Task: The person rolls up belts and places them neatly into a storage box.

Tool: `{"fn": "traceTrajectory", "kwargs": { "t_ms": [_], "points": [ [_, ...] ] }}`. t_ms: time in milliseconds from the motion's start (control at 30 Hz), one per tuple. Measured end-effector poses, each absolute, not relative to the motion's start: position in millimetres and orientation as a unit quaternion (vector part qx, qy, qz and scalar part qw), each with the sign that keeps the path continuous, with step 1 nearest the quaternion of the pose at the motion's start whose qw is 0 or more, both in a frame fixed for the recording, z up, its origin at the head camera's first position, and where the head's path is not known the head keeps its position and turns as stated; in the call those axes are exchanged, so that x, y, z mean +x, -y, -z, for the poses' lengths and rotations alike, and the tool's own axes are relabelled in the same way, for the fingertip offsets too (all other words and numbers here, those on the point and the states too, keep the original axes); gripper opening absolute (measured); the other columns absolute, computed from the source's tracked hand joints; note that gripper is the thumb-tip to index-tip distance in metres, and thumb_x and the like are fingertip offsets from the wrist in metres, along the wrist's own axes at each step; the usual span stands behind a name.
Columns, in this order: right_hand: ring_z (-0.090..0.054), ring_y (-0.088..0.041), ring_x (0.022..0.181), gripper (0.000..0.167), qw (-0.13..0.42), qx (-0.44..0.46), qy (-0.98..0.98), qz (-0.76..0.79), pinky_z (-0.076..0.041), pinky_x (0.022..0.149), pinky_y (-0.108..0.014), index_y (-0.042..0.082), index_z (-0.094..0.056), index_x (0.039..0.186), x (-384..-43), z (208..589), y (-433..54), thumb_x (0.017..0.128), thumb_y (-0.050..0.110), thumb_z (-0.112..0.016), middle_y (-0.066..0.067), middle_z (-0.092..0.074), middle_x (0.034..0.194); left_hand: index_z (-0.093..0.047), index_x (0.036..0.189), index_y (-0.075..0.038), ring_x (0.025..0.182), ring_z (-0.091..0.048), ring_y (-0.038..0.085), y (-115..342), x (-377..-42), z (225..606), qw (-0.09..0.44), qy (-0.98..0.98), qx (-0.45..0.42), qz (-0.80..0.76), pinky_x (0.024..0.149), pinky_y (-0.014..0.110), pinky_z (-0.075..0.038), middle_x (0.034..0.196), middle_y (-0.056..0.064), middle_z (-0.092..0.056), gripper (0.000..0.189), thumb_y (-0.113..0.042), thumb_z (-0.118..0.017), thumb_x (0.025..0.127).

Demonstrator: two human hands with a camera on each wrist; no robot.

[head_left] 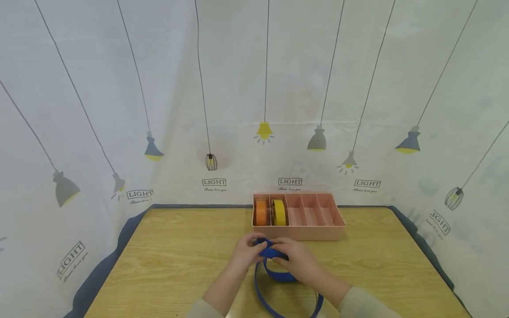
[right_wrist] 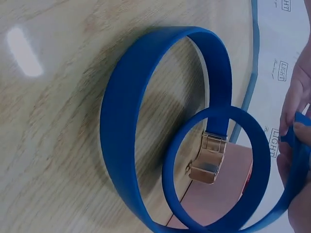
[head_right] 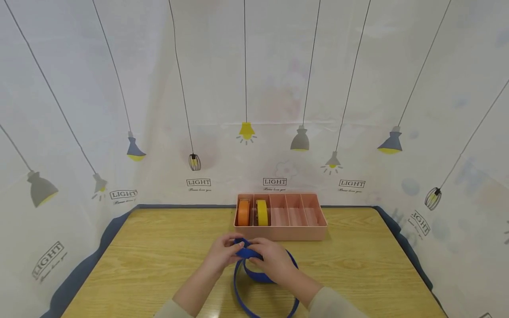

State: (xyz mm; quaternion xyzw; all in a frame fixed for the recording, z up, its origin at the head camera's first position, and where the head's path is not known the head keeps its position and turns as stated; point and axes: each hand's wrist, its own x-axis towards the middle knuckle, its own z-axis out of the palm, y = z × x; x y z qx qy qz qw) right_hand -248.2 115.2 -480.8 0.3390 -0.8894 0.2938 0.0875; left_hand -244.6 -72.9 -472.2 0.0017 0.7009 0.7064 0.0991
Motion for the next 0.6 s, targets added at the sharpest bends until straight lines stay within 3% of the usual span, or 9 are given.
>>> {"fn": "traceTrajectory", "kwargs": {
  "t_ms": [100, 233, 433, 500, 600],
  "points": [
    [-0.063, -0.022, 0.106, 0.031, 0.056, 0.359, 0.878, -0.313, -0.053, 0.084, -0.029, 0.004, -0.070, 0.113, -249, 481, -118, 0.084, 0.013, -0.077, -0.006, -0.061, 0.125, -0.043, 0.136, 0.015, 0.093, -0.067, 0.028, 78, -244, 479, 0.113, -0.682, 0.006, -0.723, 0.080, 0.038, -0.056, 0.124, 0.031, -0.055, 0.047, -0.001, -0.058, 0.094],
    [-0.062, -0.020, 0.102, 0.029, 0.022, 0.349, 0.858, -0.376, -0.053, 0.086, -0.038, 0.006, -0.067, 0.117, -258, 481, -130, 0.091, 0.019, -0.070, -0.001, -0.063, 0.118, -0.045, 0.133, 0.017, 0.091, -0.067, 0.025, 92, -243, 483, 0.122, -0.667, 0.022, -0.735, 0.079, 0.036, -0.056, 0.124, 0.028, -0.055, 0.044, 0.001, -0.056, 0.094],
    [-0.062, -0.019, 0.081, 0.014, 0.074, 0.234, 0.897, -0.367, -0.053, 0.069, -0.033, 0.006, -0.071, 0.103, -269, 486, -158, 0.091, 0.012, -0.069, -0.001, -0.068, 0.093, -0.046, 0.130, 0.018, 0.095, -0.067, 0.036, 123, -243, 483, 0.109, -0.661, 0.030, -0.742, 0.083, 0.038, -0.055, 0.133, 0.034, -0.046, 0.040, 0.003, -0.054, 0.094],
    [-0.062, -0.020, 0.082, 0.015, 0.073, 0.192, 0.912, -0.354, -0.052, 0.070, -0.033, 0.005, -0.071, 0.103, -271, 491, -166, 0.089, 0.011, -0.071, -0.002, -0.068, 0.095, -0.045, 0.131, 0.018, 0.098, -0.066, 0.040, 131, -242, 481, 0.105, -0.661, 0.026, -0.743, 0.084, 0.038, -0.054, 0.136, 0.036, -0.042, 0.040, 0.004, -0.053, 0.094],
    [-0.062, -0.025, 0.091, 0.023, 0.019, 0.129, 0.914, -0.385, -0.052, 0.076, -0.039, 0.003, -0.068, 0.110, -271, 499, -175, 0.092, 0.017, -0.067, -0.008, -0.067, 0.104, -0.044, 0.133, 0.018, 0.102, -0.063, 0.045, 141, -242, 479, 0.104, -0.660, 0.025, -0.744, 0.085, 0.038, -0.054, 0.138, 0.038, -0.037, 0.041, 0.004, -0.052, 0.095]
  ]
}}
